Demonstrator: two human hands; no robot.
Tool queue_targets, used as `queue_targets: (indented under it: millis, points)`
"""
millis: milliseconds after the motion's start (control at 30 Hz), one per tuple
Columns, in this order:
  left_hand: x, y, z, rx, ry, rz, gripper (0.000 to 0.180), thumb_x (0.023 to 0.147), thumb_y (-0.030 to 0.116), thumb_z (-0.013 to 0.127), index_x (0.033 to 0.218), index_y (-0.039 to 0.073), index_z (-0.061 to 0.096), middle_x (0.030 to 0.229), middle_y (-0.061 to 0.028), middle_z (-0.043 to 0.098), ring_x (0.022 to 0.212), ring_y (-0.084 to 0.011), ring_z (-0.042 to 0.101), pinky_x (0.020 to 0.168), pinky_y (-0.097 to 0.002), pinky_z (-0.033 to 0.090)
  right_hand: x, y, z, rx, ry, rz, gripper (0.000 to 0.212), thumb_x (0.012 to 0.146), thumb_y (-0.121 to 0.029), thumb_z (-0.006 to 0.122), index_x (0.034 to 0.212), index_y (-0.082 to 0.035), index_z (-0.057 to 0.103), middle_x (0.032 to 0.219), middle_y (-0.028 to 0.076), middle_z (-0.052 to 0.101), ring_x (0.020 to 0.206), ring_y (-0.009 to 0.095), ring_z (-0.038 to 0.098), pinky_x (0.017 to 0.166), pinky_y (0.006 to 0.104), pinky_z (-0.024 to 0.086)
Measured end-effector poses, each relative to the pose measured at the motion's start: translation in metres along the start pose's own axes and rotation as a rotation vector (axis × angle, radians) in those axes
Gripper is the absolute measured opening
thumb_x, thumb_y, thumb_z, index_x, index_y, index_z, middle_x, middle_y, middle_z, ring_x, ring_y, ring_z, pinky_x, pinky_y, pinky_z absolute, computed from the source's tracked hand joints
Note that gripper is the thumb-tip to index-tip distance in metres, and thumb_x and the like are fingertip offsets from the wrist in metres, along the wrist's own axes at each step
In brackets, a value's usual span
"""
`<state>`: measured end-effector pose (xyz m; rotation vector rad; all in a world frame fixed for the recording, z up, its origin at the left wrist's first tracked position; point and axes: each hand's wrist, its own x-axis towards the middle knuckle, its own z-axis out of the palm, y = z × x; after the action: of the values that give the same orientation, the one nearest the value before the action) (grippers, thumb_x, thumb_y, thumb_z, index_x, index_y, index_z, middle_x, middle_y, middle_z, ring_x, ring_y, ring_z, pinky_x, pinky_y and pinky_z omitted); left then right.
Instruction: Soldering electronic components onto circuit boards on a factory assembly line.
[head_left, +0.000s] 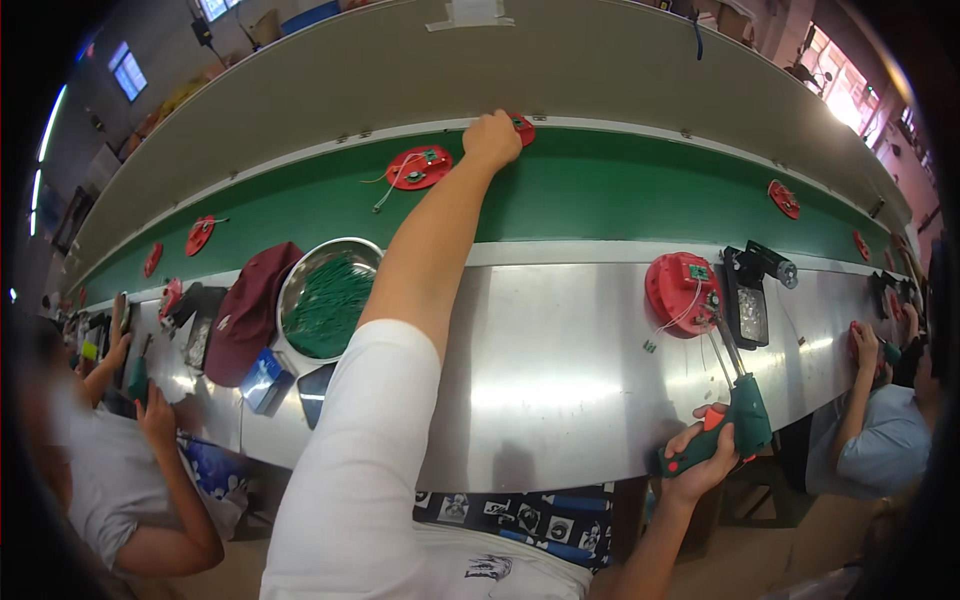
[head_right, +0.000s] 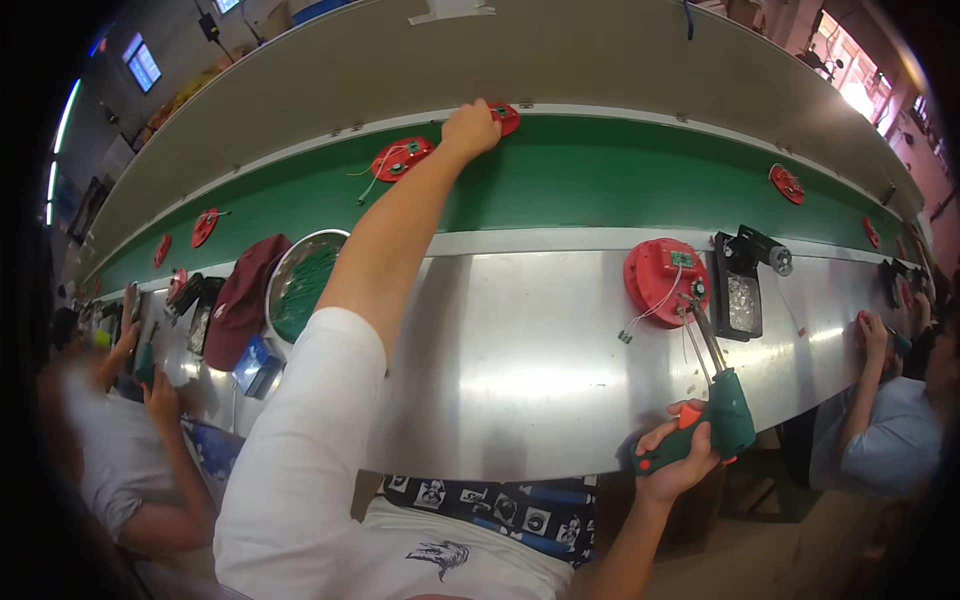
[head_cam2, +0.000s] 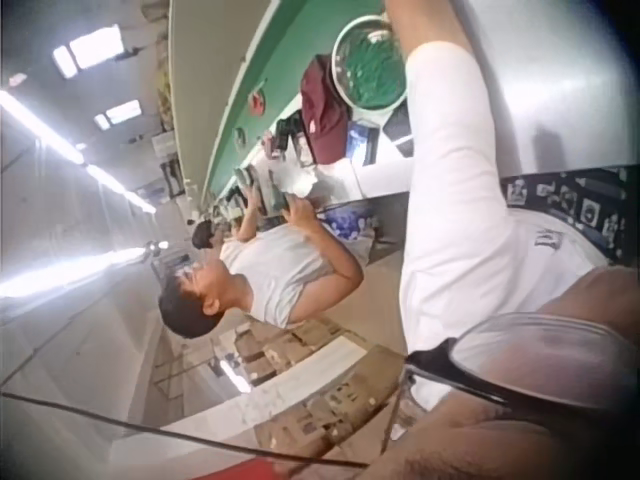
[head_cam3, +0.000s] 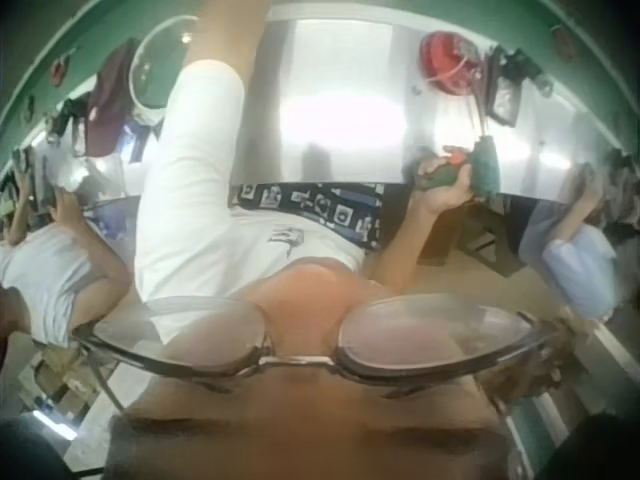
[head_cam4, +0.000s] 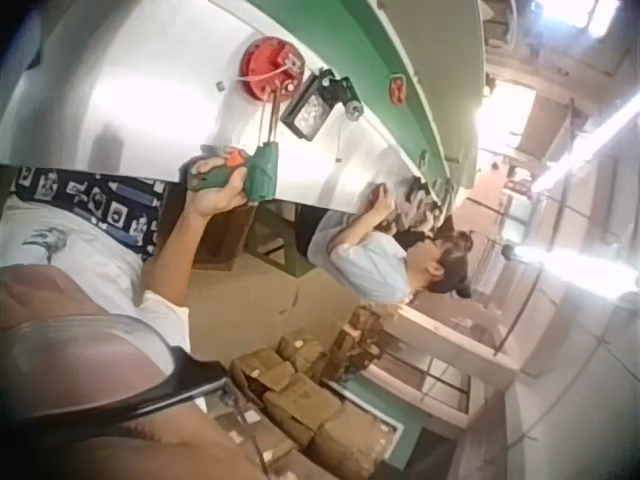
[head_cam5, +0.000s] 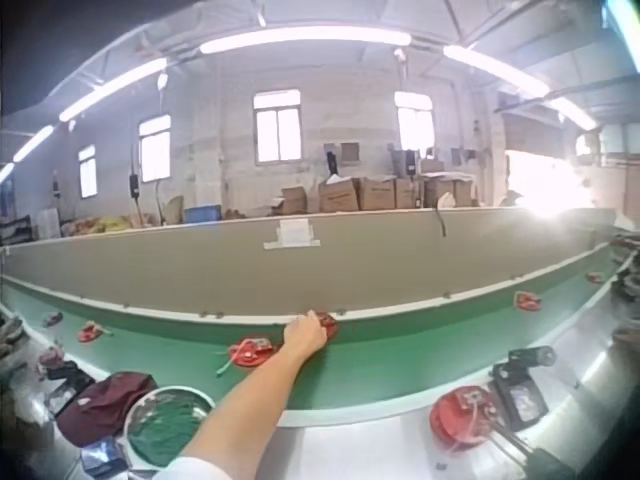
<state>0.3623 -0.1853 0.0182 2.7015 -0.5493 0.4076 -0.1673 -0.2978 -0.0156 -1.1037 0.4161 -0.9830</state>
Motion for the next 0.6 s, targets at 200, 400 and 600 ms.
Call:
queue_targets:
  millis: [200, 400, 600]
  points:
    - [0.049, 0.001, 0.018, 0.008, -0.190, -0.015, 0.063, 0.079, 0.051, 0.073, 0.120, 0.004, 0.068, 0.123, -0.0213, 0.067, 0.117, -0.0350, 0.064, 0.096, -0.0457, 0.053, 0.000, 0.001, 0.009, 0.006, 0.081, 0.050, 0.034, 0.101, -0.031, 0.046, 0.113, 0.000, 0.050, 0.095, 0.012, 0.055, 0.044, 0.013, 0.046, 0.036, 0.0280, 0.039]
    - [0.018, 0.005, -0.010, -0.061, -0.378, 0.080, 0.051, 0.073, 0.040, 0.077, 0.109, 0.004, 0.073, 0.115, -0.0214, 0.070, 0.110, -0.0364, 0.066, 0.093, -0.0459, 0.054, -0.002, 0.000, 0.007, 0.024, 0.035, 0.031, 0.035, 0.101, -0.032, 0.046, 0.112, 0.000, 0.053, 0.092, 0.013, 0.055, 0.043, 0.015, 0.047, 0.035, 0.0286, 0.039]
    - [-0.133, 0.058, -0.101, -0.047, -0.403, 0.454, 0.035, 0.085, 0.040, 0.063, 0.089, 0.006, 0.073, 0.086, -0.0199, 0.071, 0.085, -0.0377, 0.070, 0.076, -0.0479, 0.056, -0.002, -0.001, -0.005, 0.053, 0.020, 0.022, 0.036, 0.100, -0.030, 0.047, 0.113, 0.003, 0.050, 0.093, 0.016, 0.056, 0.045, 0.015, 0.051, 0.036, 0.0280, 0.042]
